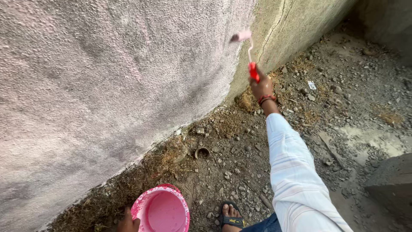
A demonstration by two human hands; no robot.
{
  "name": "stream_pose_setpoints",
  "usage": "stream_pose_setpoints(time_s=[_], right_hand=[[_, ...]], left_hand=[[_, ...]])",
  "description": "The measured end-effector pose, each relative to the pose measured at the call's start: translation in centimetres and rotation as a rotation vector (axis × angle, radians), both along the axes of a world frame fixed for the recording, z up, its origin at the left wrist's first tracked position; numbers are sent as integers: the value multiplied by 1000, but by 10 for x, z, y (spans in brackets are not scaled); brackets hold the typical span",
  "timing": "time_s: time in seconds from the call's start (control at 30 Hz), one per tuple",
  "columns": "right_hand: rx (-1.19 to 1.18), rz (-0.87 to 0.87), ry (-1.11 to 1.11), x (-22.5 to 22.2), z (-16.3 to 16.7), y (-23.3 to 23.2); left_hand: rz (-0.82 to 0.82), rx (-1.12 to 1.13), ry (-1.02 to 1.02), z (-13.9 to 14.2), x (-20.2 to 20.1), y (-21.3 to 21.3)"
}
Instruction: The person sits on the ground beside a concrete wall and paints the lower section of the wall with a small paint roller dipped in pink liquid from a pink basin, repeatedly rolling the wall and reloading the roller from the basin.
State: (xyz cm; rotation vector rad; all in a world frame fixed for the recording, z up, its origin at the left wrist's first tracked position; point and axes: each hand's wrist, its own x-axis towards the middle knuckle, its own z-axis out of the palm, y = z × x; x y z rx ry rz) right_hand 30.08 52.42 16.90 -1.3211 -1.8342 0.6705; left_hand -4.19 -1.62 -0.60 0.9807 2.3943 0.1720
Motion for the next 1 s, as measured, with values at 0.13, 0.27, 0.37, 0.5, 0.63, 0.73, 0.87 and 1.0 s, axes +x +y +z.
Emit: stream_pose_setpoints(time_s=[0.13, 0.27, 0.37, 0.5, 0.63, 0.73, 0.87, 1.0], right_hand=[[-121, -61, -101, 13, -11, -3], [-99, -53, -69, 26, 19, 4], [218, 7, 79, 18, 46, 13], [-32, -56, 265, -9, 41, 18], [11, -99, 158, -16, -14, -12], [38, -105, -174, -7, -45, -34], [-108, 13, 178, -11, -27, -30], [-49, 13, 400, -23, 1, -6]], left_hand=[[0, -2, 2, 4, 2, 3], [-5, -11, 1, 9, 6, 2], [-8, -31, 6, 8, 8, -1], [-3, -9, -7, 2, 6, -3], [-2, 74, -51, 1, 4, -6], [-20, 136, -47, 1, 3, -7], [-14, 19, 30, 9, 5, -4], [38, 40, -36, 9, 7, -6]])
